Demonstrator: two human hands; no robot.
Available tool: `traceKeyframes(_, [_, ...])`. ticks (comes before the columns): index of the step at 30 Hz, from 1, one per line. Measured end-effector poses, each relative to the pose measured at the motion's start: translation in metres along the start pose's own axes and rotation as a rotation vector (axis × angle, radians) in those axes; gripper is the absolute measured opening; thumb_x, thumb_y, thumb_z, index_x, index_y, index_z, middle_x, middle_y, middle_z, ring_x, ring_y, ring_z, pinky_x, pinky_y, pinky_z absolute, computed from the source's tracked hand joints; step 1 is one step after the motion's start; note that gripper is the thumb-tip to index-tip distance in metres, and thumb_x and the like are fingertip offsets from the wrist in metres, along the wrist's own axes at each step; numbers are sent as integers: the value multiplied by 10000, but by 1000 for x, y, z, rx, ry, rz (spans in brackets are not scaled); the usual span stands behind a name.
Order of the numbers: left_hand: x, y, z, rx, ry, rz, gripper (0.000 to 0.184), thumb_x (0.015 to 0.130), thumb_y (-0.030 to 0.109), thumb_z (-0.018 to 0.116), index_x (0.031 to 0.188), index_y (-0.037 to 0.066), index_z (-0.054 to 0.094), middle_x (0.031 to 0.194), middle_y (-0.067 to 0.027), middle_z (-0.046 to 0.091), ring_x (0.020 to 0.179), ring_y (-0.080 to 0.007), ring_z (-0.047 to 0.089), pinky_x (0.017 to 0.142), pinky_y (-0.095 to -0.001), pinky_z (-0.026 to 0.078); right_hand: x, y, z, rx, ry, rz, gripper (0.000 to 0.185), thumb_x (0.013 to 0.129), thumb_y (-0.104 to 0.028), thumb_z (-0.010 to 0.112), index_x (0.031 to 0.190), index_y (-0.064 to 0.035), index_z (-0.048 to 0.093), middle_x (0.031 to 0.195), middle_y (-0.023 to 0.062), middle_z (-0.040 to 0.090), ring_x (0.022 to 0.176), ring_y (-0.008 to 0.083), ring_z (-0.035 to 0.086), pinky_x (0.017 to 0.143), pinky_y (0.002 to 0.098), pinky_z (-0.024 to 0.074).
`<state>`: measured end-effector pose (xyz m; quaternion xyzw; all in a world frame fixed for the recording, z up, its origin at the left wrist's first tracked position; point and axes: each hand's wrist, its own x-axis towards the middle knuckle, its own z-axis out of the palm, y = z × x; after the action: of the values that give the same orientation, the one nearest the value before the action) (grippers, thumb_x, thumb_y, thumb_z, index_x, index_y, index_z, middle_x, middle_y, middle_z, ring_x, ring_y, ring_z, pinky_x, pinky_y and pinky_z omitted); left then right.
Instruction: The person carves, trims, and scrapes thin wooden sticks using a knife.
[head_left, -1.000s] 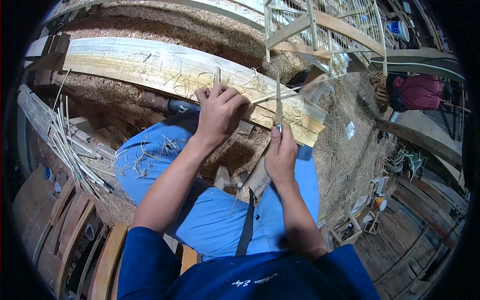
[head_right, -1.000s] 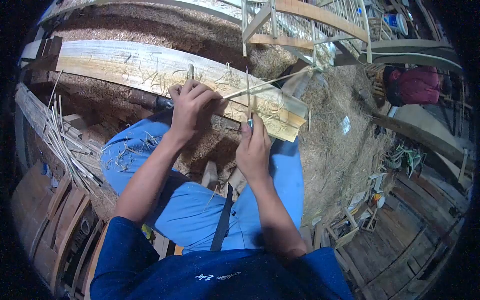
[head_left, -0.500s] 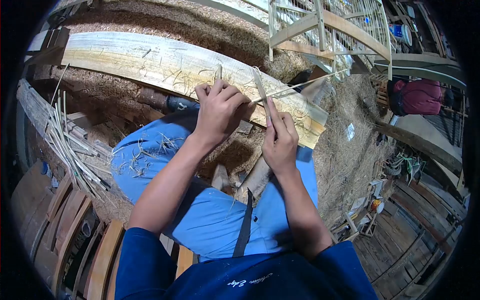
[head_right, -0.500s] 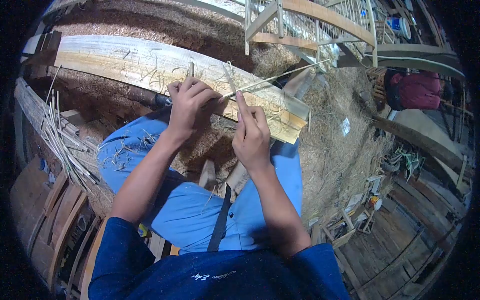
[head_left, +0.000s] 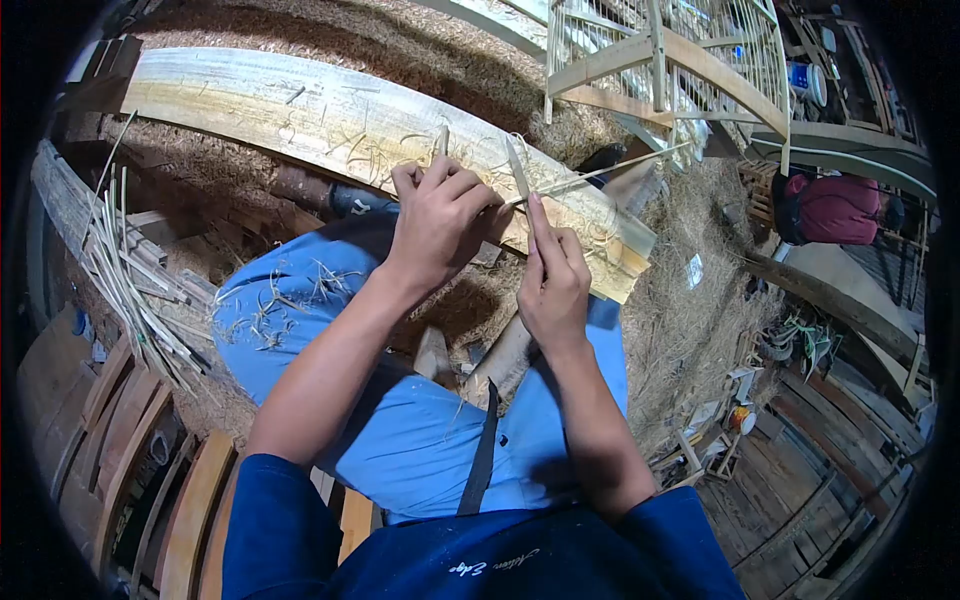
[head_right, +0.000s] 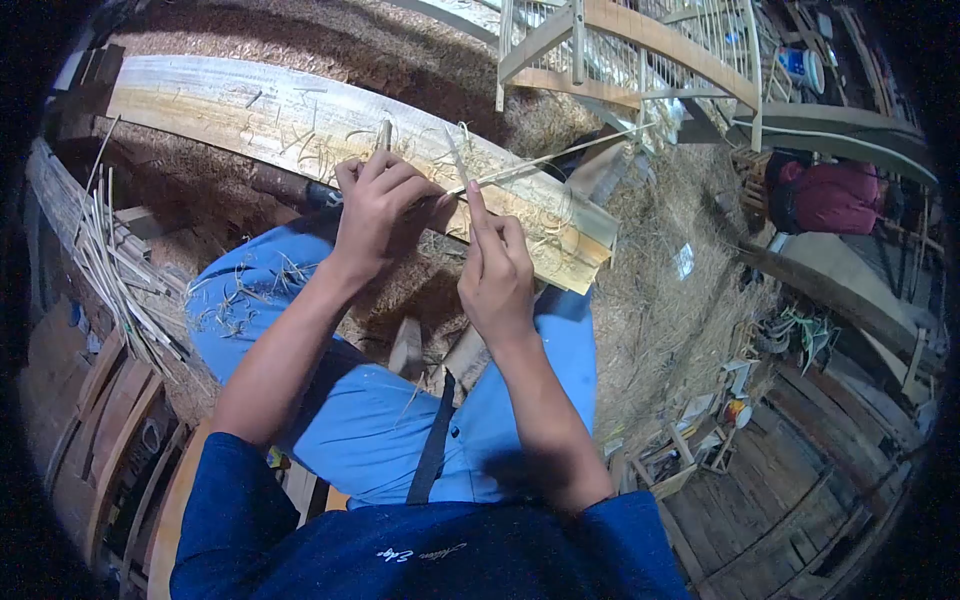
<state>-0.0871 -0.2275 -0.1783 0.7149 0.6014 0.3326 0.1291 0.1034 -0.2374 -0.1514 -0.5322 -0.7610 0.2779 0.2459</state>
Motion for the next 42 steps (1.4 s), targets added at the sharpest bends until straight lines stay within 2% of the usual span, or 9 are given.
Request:
traceKeyframes(9, [-8, 3, 3, 36, 50, -73, 100, 864, 274, 795, 905, 197, 746, 974, 41, 689, 1016, -194, 606, 898, -465, 322, -3, -1, -2, -160, -89, -2, 803, 893, 120, 539, 1639, -159, 433, 891, 211, 581, 756, 398, 626, 730, 505, 518])
traceKeyframes(17, [-12, 5, 5, 11, 94, -50, 138, 865, 284, 800, 869, 169, 725, 936, 35, 668, 990, -208, 597, 887, -453, 331, -4, -12, 8, -302, -98, 20, 870, 850, 119, 552, 1657, -166, 398, 899, 196, 618, 759, 404, 654, 714, 521, 522])
traceKeyframes(21, [-12, 6, 8, 1, 83, -78, 187, 850, 291, 811, 829, 147, 692, 926, 13, 642, 986, -219, 588, 894, -466, 343, -2, -16, 9, -357, -78, -6, 891, 816, 121, 614, 1645, -134, 408, 932, 182, 618, 699, 388, 680, 664, 495, 574])
traceKeyframes(25, [-14, 10, 6, 61, 108, -14, 197, 848, 303, 810, 856, 148, 688, 905, 12, 633, 970, -222, 589, 871, -465, 337, -6, -17, 13, -284, -10, -51, 877, 831, 105, 613, 1649, -127, 396, 939, 190, 626, 700, 392, 682, 650, 479, 579])
traceKeyframes(29, [-13, 6, 12, 52, 49, -85, 205, 883, 327, 781, 874, 146, 685, 946, 11, 635, 978, -224, 579, 884, -461, 346, 1, -21, 15, -305, -61, 84, 840, 858, 105, 582, 1645, -131, 408, 998, 212, 662, 799, 409, 704, 726, 511, 570])
traceKeyframes(32, [-12, 5, 10, 84, 80, -41, 159, 872, 302, 778, 906, 168, 700, 958, 20, 650, 979, -213, 589, 884, -441, 350, 6, -18, 17, -102, 27, 95, 664, 986, 72, 529, 1614, -136, 467, 1068, 258, 711, 892, 425, 721, 806, 491, 552])
traceKeyframes(35, [-9, 6, 10, 92, 78, -28, 132, 853, 255, 786, 938, 185, 714, 959, 32, 666, 991, -208, 605, 882, -426, 355, 8, -10, 12, -7, 19, 73, 687, 977, 73, 533, 1625, -140, 453, 944, 226, 661, 796, 393, 682, 743, 491, 533])
traceKeyframes(36, [-8, 5, 11, 93, 79, -26, 141, 894, 306, 758, 939, 182, 708, 960, 26, 647, 991, -211, 593, 887, -443, 355, 7, -12, 11, -22, 26, 91, 648, 999, 61, 521, 1616, -130, 467, 921, 220, 656, 780, 382, 671, 748, 483, 531])
traceKeyframes(42, [-8, 5, 10, 96, 73, -26, 182, 943, 359, 725, 951, 179, 703, 963, 12, 627, 999, -216, 580, 887, -463, 354, 2, -11, 10, -29, 59, 29, 642, 1005, 60, 521, 1618, -123, 462, 934, 227, 660, 799, 376, 673, 761, 472, 533])
